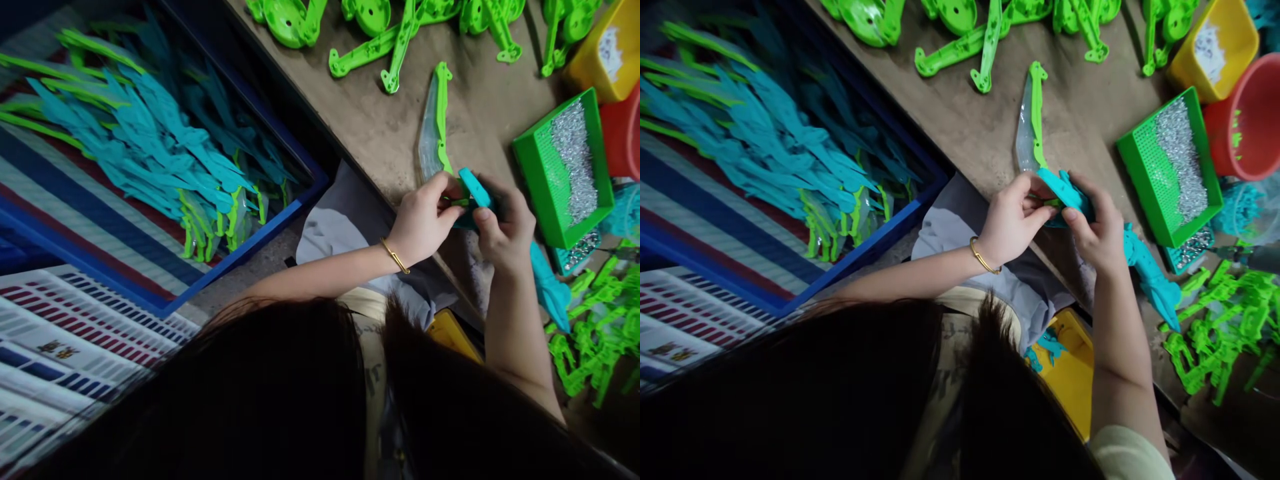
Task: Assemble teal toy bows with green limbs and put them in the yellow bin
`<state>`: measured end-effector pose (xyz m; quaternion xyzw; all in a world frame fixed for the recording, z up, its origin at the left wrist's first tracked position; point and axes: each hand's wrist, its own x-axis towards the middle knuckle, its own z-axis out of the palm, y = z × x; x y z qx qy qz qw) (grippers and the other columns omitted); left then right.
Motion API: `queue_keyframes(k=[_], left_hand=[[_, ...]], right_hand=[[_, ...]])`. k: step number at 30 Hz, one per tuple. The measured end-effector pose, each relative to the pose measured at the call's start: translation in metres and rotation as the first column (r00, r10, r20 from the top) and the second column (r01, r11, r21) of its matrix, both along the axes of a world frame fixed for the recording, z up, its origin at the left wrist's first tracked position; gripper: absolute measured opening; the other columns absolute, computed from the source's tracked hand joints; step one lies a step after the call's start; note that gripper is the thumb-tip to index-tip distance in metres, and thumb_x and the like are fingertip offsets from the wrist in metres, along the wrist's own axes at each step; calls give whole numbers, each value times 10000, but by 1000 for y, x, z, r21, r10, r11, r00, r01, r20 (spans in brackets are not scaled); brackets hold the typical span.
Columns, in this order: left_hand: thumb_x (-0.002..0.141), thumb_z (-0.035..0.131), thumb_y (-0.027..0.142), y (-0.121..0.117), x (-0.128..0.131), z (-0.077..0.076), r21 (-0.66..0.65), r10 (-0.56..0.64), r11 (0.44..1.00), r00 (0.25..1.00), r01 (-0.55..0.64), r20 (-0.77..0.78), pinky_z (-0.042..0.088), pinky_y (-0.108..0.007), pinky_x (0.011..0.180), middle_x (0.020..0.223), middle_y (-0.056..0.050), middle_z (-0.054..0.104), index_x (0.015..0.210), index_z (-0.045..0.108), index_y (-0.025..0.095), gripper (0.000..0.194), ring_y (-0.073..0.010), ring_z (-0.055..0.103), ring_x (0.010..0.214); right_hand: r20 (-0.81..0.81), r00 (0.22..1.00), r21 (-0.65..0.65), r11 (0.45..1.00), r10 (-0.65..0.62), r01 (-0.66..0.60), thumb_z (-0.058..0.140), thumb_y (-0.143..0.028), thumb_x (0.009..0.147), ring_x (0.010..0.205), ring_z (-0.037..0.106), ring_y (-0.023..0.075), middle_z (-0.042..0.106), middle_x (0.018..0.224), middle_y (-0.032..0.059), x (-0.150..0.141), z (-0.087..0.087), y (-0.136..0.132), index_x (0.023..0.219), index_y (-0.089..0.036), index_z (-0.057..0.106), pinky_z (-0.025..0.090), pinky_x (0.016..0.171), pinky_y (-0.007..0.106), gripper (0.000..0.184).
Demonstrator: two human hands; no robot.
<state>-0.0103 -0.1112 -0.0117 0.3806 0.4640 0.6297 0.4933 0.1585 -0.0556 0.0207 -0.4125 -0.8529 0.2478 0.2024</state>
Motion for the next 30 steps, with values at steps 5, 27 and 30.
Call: queue_keyframes(k=[5,27,30], left_hand=[[810,645,61,-3,-2,3,-12,-4,1000,1000,4,-13,560,-258,750,859,4,645,857,547,196,173,-133,672,793],[810,627,56,0,6,1,-80,-3,997,1000,5,21,583,-293,816,942,-35,707,947,540,192,211,-184,705,943],[795,642,53,0,5,1,-72,1,997,1000,-1,-5,585,-312,855,977,-39,716,975,556,199,247,-196,702,986]], right_hand=[[-12,1000,8,1000,-21,21,538,-502,910,1223,612,283,643,1323,38,-3,3,-2,1359,-314,533,505,1041,522,487],[-28,998,1,999,-51,51,545,-490,907,1225,612,286,644,1324,48,-5,2,-4,1347,-305,549,501,1044,531,477],[-24,998,13,998,-56,56,558,-487,900,1213,620,286,649,1316,56,-6,2,-4,1341,-300,557,510,1033,523,479]])
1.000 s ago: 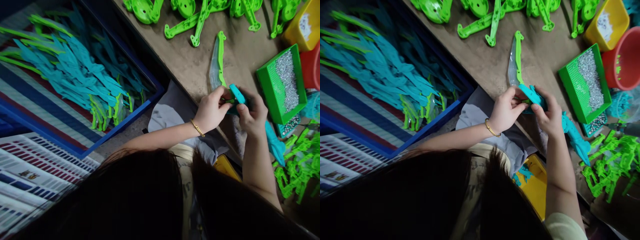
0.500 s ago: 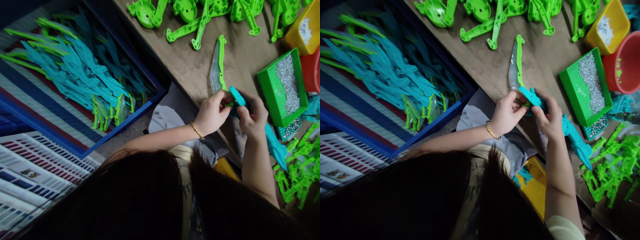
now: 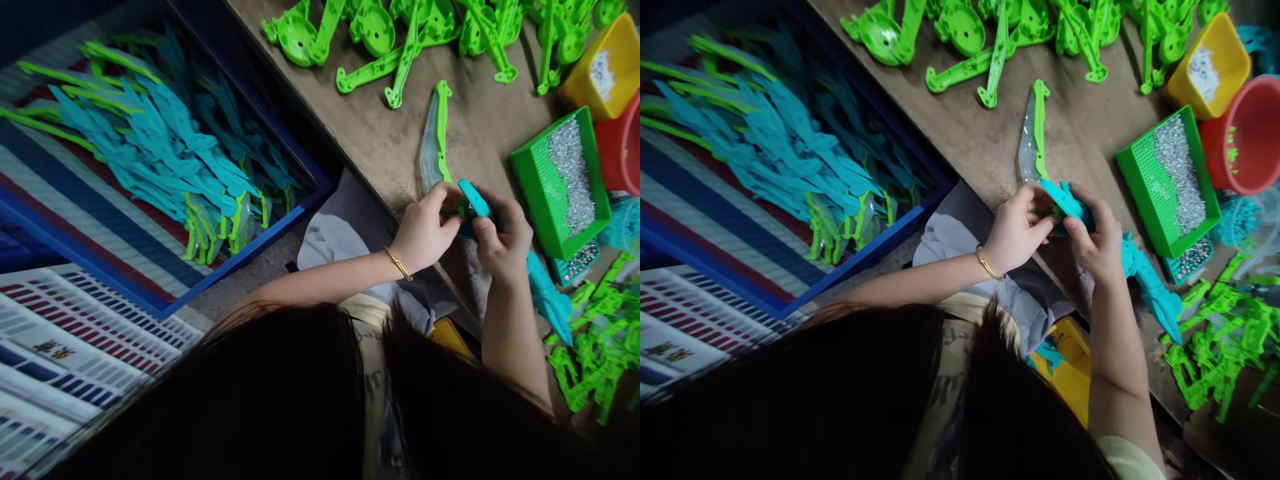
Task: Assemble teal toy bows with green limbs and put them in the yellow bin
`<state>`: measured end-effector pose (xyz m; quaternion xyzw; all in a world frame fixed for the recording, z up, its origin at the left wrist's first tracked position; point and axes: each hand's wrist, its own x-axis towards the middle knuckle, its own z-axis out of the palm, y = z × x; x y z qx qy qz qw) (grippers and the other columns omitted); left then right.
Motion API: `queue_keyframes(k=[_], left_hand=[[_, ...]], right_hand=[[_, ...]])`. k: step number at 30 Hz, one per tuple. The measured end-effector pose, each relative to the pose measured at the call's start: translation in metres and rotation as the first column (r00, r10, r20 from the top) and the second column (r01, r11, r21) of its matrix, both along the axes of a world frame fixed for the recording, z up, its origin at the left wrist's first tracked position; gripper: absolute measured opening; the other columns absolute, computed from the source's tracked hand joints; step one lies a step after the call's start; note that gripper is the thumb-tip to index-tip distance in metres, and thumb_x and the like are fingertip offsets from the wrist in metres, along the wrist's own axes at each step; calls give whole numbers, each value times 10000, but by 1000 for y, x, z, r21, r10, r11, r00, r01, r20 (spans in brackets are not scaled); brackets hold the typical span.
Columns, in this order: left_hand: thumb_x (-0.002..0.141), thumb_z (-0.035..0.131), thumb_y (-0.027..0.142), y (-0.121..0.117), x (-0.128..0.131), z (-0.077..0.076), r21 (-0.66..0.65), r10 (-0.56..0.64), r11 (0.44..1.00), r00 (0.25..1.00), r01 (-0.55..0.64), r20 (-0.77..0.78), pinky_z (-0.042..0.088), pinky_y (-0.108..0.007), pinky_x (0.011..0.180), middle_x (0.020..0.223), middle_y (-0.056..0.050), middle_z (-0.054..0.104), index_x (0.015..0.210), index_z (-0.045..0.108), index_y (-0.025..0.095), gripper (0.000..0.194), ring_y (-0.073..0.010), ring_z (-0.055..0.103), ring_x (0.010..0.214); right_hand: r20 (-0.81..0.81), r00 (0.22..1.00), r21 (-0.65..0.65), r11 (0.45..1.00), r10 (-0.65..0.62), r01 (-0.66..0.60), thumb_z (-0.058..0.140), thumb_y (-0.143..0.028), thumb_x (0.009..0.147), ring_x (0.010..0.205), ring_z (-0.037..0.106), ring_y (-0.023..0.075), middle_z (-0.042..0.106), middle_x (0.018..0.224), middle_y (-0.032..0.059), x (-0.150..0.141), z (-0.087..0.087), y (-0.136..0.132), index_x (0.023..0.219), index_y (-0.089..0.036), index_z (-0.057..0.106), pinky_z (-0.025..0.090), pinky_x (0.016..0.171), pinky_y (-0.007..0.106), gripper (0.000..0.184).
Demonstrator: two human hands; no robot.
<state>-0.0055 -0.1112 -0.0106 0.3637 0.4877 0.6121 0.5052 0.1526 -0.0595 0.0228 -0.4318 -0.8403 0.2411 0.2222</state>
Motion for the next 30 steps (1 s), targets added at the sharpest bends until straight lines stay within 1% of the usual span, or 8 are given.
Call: queue_keyframes(k=[5,11,16,25,30], left_hand=[[813,621,72,-1,0,-1,16,-13,1000,1000,13,-26,594,-301,824,968,-43,722,1004,586,190,228,-184,709,931],[797,623,76,-2,-1,-2,0,-11,1000,996,12,-94,592,-293,759,897,-31,717,1006,600,188,239,-152,693,749],[790,620,66,-3,-2,-2,3,2,1000,995,-2,-104,581,-268,751,880,-30,713,988,598,183,231,-145,688,758],[794,627,74,-4,-1,-4,8,5,1000,996,-4,-85,582,-265,719,875,-25,715,987,598,185,225,-125,672,682],[801,627,76,-4,-1,-4,3,3,1000,998,-3,-67,584,-256,734,912,-45,723,1001,597,171,223,-135,693,755]], right_hand=[[10,1000,10,1000,5,-5,559,-481,900,1227,612,283,651,1313,54,1,-1,0,1343,-305,552,504,1043,532,476],[-12,1000,2,1000,17,-17,581,-457,894,1251,600,280,638,1339,49,0,-3,-1,1350,-316,545,498,1055,532,479],[-11,1000,11,1000,24,-24,593,-452,889,1256,598,283,640,1336,59,0,-3,-1,1348,-305,547,500,1053,536,485],[10,1000,33,999,25,-26,584,-468,891,1241,609,284,647,1326,66,1,-4,0,1345,-302,548,519,1032,542,485],[-6,1000,30,999,13,-13,597,-464,884,1224,619,286,655,1314,72,0,-3,-1,1336,-291,563,527,1022,516,486]])
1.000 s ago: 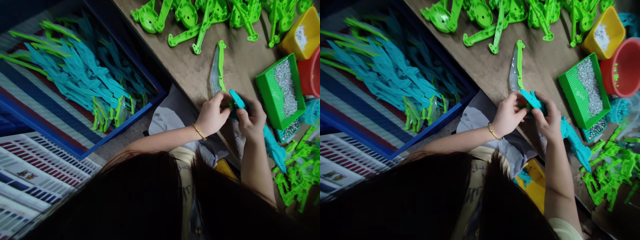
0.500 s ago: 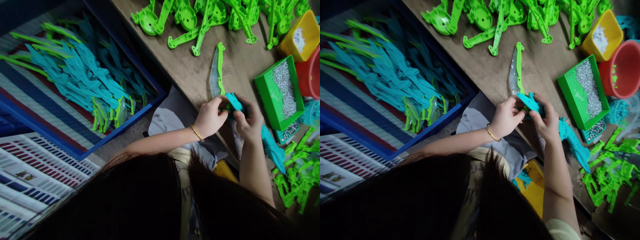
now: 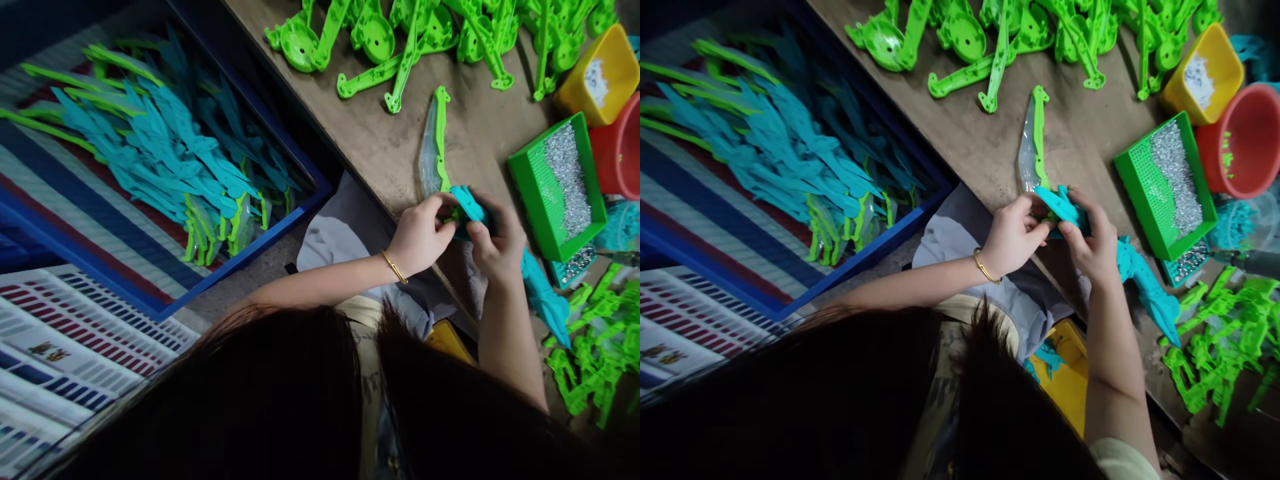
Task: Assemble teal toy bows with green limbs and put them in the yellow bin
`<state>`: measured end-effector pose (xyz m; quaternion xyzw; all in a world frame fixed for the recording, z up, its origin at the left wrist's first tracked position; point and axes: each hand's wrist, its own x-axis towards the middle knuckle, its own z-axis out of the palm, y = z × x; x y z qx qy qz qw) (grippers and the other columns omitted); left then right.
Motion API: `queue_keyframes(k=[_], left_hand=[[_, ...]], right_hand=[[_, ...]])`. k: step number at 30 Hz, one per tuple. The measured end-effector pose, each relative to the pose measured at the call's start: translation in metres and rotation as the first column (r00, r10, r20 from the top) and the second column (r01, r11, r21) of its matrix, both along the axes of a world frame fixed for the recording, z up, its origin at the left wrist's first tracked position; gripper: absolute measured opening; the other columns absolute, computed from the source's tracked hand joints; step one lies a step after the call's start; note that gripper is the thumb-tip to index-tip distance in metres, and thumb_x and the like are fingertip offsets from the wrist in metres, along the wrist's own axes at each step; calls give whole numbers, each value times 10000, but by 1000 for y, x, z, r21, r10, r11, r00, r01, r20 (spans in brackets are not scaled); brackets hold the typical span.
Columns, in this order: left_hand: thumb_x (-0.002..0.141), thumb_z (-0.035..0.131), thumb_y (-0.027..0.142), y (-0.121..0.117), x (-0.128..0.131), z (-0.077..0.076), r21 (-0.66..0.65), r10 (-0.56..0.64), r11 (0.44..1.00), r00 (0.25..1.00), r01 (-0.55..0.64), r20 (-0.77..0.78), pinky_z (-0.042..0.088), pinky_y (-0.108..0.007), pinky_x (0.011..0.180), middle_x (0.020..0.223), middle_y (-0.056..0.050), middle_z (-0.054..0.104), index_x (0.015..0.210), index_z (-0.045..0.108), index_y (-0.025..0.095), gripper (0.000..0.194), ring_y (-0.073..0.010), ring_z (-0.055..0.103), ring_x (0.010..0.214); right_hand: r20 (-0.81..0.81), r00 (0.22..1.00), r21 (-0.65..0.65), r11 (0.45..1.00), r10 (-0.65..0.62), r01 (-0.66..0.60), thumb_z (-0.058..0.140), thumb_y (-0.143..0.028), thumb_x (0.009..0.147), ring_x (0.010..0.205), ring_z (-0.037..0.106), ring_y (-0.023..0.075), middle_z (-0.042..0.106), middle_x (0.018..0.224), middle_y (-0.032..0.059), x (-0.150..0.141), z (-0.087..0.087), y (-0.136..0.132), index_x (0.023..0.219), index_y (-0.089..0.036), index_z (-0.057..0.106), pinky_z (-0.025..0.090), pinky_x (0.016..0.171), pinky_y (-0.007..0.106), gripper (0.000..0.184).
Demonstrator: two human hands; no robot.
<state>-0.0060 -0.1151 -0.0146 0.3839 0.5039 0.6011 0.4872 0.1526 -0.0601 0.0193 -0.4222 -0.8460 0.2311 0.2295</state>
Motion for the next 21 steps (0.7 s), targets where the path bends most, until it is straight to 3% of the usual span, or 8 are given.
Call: queue_keyframes(k=[3,10,21], left_hand=[[813,620,86,0,1,1,-8,0,1000,999,0,40,583,-231,704,921,-47,727,993,594,174,202,-128,696,762],[828,611,99,1,0,3,-61,-48,996,974,63,220,550,-161,512,865,-27,714,990,569,161,179,-79,656,561],[830,598,71,6,6,7,-90,-39,994,962,65,269,577,-155,528,887,-22,703,1010,532,162,212,-84,677,595]], right_hand=[[2,1000,-6,1000,-5,5,598,-470,882,1231,615,287,655,1316,74,-1,0,0,1335,-287,563,517,1035,518,490],[4,1000,-11,1000,-2,2,608,-471,878,1240,611,283,645,1331,89,-1,0,-1,1337,-281,556,520,1036,503,499],[9,1000,6,1000,4,-4,583,-434,905,1236,618,265,647,1334,80,-6,1,-1,1329,-274,551,540,1018,469,454]])
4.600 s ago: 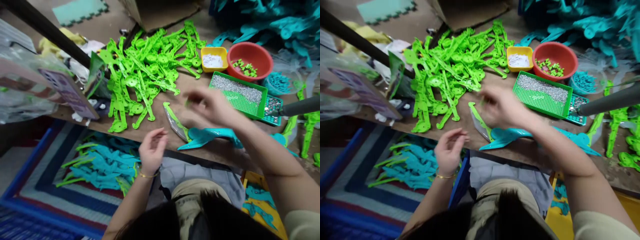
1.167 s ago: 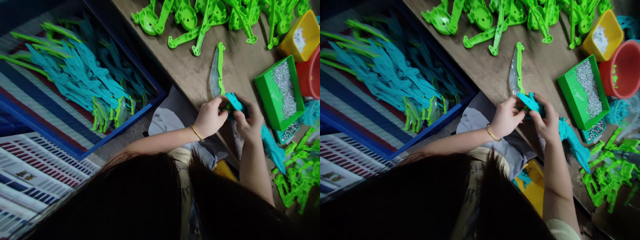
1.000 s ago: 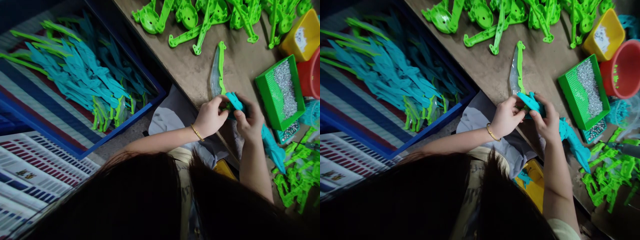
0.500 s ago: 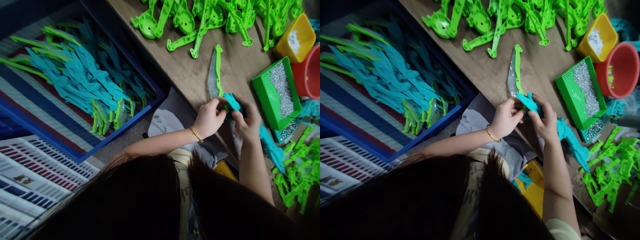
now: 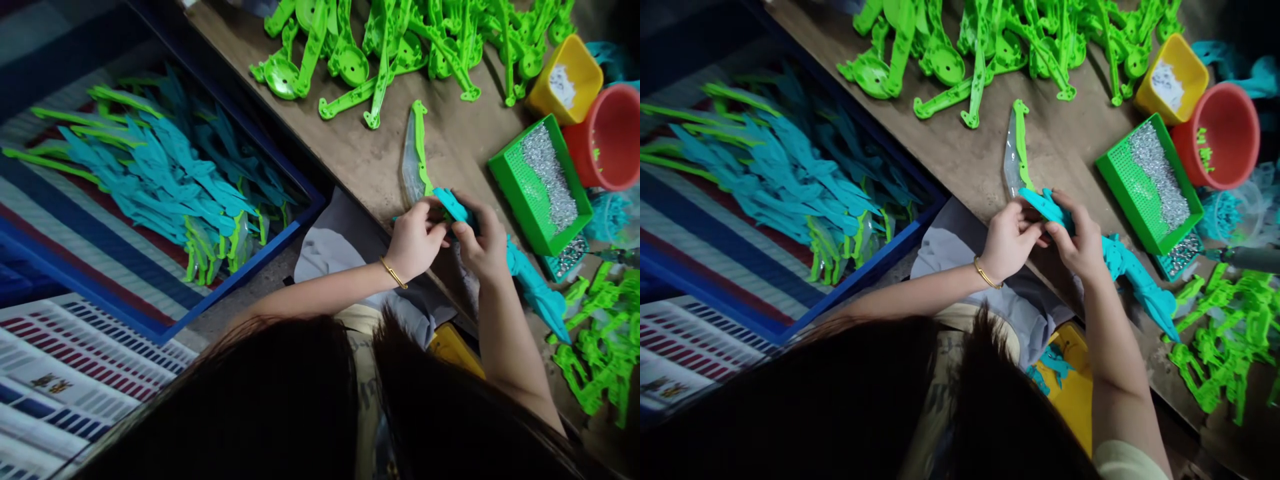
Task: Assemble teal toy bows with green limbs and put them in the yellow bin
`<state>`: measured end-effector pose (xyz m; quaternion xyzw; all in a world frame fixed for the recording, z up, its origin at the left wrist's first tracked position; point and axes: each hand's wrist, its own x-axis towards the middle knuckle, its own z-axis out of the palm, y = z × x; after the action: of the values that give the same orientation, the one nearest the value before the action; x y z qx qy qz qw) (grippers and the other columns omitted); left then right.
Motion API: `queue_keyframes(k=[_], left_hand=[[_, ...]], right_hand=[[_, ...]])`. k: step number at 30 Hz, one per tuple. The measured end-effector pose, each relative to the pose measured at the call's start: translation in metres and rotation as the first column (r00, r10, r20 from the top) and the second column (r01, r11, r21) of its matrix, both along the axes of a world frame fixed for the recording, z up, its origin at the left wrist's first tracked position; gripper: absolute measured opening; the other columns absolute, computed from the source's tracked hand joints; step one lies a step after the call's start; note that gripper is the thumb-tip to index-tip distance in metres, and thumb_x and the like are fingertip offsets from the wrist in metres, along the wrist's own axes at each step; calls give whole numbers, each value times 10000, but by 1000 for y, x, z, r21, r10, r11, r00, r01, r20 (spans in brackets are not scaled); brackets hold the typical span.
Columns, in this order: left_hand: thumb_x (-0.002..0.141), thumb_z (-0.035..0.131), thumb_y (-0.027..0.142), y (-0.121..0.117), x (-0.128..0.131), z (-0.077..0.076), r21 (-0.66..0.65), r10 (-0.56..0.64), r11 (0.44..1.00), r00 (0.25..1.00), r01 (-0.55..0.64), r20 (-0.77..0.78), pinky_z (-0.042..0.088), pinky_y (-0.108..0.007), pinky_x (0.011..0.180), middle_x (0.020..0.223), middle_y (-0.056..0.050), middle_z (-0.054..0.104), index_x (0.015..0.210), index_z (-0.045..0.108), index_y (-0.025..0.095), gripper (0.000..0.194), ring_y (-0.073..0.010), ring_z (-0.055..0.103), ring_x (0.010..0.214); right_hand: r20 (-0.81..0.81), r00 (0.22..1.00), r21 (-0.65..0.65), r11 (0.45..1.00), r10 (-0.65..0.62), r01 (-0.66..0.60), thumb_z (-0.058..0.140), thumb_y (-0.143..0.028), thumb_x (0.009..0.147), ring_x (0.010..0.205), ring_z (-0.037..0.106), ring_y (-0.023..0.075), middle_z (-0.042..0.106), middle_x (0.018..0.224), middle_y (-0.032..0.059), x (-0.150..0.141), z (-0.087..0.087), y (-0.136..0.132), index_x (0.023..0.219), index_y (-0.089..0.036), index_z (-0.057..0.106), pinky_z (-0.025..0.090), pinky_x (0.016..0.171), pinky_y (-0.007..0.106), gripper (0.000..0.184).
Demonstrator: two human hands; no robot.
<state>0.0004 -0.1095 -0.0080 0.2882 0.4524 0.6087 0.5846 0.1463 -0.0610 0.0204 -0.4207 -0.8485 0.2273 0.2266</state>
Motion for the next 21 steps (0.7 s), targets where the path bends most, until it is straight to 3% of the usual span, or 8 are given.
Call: queue_keyframes(k=[3,7,11,14,16,18,21], left_hand=[[824,579,38,1,-3,-1,31,20,999,1000,-20,-17,587,-163,562,903,-16,717,1050,528,177,270,-93,693,644],[815,558,15,6,-2,-6,117,40,993,985,-20,-166,604,-209,634,930,-30,727,1066,546,175,298,-116,706,700],[834,561,38,9,3,-10,116,61,993,965,-32,-256,603,-231,725,999,-43,721,1041,541,185,255,-131,716,803],[856,568,86,3,-13,-12,100,-61,991,964,89,-258,584,-197,654,1015,-36,706,1063,530,192,236,-101,700,725],[866,571,121,-5,-32,-13,113,-63,988,942,106,-330,545,-168,579,1074,-42,677,1130,521,197,279,-74,671,668],[873,569,139,-13,-53,-13,154,70,988,871,6,-486,504,-158,550,1123,-52,638,1154,532,195,288,-57,634,661],[875,584,161,-20,-74,-12,221,197,974,673,-50,-713,490,-190,592,1035,-48,626,1017,596,168,143,-71,583,667]], right_hand=[[-22,1000,-11,1000,19,-19,586,-442,900,1263,599,266,631,1357,79,1,-3,1,1327,-283,539,526,1041,486,458],[-23,999,-5,999,38,-38,570,-452,906,1289,579,261,615,1374,89,3,-6,2,1332,-293,512,520,1050,490,459],[-15,1000,8,1000,14,-14,530,-466,925,1282,584,258,612,1371,106,1,-7,3,1333,-277,497,525,1041,482,451],[2,999,15,999,47,-47,550,-468,914,1319,550,277,589,1395,125,-1,-9,4,1335,-251,493,497,1065,505,477],[14,997,19,997,73,-73,569,-467,904,1347,521,289,572,1412,133,-1,-11,3,1345,-244,485,476,1081,516,501],[25,996,14,996,86,-86,579,-471,896,1358,506,302,553,1431,141,-1,-13,3,1354,-237,481,464,1089,523,524],[43,994,12,995,99,-99,584,-483,889,1360,500,319,527,1453,154,0,-13,3,1365,-227,477,454,1093,533,551]])
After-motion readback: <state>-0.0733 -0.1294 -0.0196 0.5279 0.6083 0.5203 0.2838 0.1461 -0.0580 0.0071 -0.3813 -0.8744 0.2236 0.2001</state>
